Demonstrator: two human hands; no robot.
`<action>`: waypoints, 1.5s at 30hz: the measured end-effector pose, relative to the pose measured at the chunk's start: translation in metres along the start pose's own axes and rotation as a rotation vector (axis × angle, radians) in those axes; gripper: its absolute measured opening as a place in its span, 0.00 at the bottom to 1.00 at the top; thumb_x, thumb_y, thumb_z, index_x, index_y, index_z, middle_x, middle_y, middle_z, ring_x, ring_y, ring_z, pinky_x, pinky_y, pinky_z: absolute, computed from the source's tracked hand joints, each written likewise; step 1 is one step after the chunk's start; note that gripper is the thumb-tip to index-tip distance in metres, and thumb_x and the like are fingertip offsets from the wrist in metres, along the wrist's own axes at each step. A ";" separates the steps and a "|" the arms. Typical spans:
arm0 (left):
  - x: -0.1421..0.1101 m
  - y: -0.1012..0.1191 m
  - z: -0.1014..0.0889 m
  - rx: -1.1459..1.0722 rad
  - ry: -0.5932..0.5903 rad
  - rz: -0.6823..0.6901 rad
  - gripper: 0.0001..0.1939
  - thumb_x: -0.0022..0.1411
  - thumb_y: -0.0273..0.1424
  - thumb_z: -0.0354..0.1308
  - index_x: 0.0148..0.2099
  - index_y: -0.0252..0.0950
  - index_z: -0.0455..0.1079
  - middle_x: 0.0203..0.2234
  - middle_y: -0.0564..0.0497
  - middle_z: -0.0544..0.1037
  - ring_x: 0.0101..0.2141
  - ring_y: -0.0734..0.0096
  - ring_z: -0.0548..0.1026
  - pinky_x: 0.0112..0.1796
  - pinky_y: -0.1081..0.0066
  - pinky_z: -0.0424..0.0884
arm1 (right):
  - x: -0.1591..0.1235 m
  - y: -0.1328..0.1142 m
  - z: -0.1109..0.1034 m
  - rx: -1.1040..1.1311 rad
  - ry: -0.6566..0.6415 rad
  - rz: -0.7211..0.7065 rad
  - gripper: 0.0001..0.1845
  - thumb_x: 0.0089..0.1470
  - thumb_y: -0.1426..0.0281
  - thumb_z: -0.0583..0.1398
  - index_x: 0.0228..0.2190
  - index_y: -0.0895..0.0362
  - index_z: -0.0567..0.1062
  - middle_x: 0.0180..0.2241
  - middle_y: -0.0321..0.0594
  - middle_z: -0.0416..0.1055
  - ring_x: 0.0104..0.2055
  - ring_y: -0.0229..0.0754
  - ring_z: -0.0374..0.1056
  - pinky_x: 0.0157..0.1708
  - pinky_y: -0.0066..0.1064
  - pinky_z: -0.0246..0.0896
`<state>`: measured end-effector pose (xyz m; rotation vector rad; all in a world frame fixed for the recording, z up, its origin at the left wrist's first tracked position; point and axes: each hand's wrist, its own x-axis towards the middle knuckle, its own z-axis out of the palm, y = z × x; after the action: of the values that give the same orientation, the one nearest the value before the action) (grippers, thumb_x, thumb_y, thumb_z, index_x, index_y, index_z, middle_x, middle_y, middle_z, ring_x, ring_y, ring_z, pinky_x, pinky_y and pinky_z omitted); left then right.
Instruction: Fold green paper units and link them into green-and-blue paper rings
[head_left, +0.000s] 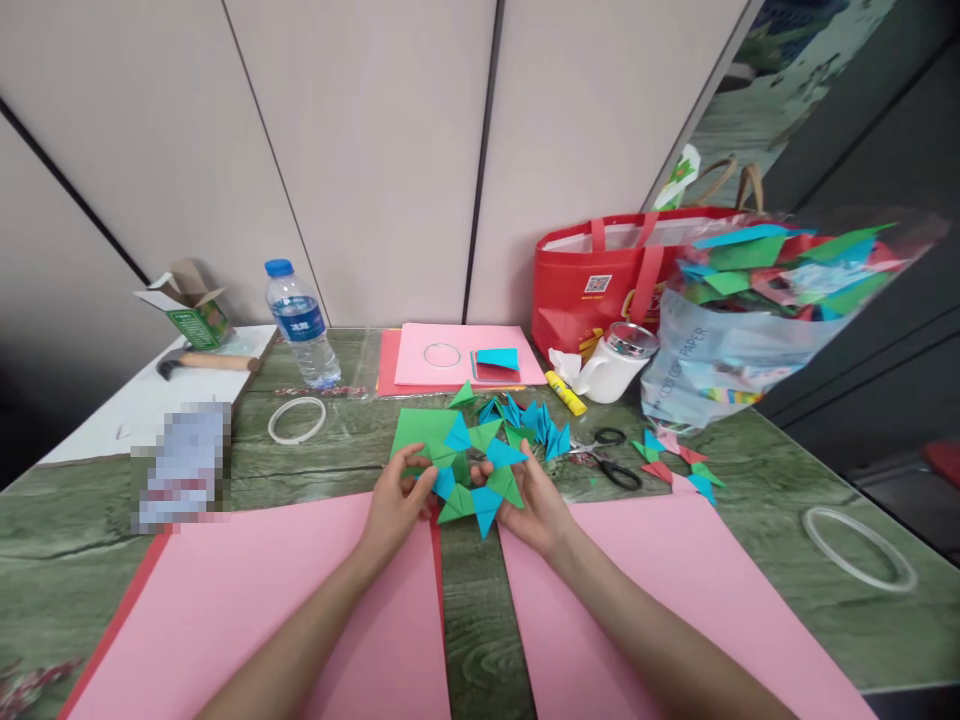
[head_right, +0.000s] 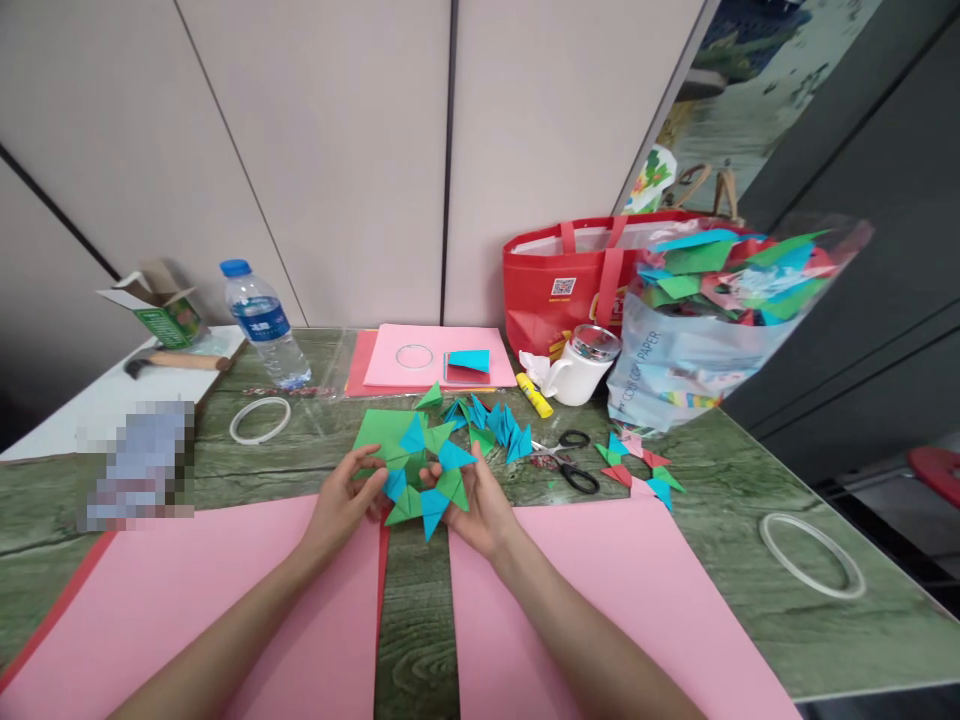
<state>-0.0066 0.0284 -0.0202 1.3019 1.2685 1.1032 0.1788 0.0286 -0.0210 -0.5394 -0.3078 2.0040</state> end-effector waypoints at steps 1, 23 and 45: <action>-0.001 0.000 0.000 0.003 0.008 0.007 0.25 0.53 0.42 0.54 0.50 0.36 0.57 0.35 0.49 0.69 0.18 0.79 0.69 0.16 0.75 0.67 | -0.001 0.000 0.001 0.004 -0.008 0.004 0.19 0.51 0.54 0.55 0.28 0.58 0.71 0.24 0.37 0.72 0.33 0.41 0.70 0.36 0.34 0.65; 0.003 0.003 0.000 -0.147 0.086 0.040 0.24 0.49 0.38 0.59 0.46 0.32 0.63 0.18 0.58 0.66 0.20 0.77 0.66 0.21 0.78 0.62 | -0.003 -0.005 -0.004 -0.072 0.031 0.048 0.09 0.50 0.72 0.57 0.36 0.58 0.70 0.35 0.42 0.76 0.40 0.45 0.71 0.45 0.43 0.60; -0.003 0.005 0.003 -0.045 -0.034 -0.033 0.18 0.51 0.44 0.55 0.22 0.35 0.60 0.16 0.56 0.63 0.20 0.76 0.62 0.22 0.77 0.59 | 0.000 -0.007 -0.010 -0.153 -0.017 0.109 0.22 0.49 0.56 0.57 0.41 0.59 0.71 0.37 0.48 0.75 0.41 0.48 0.71 0.43 0.42 0.60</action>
<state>-0.0033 0.0258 -0.0154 1.2571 1.2295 1.0761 0.1894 0.0314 -0.0267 -0.6477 -0.4537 2.1016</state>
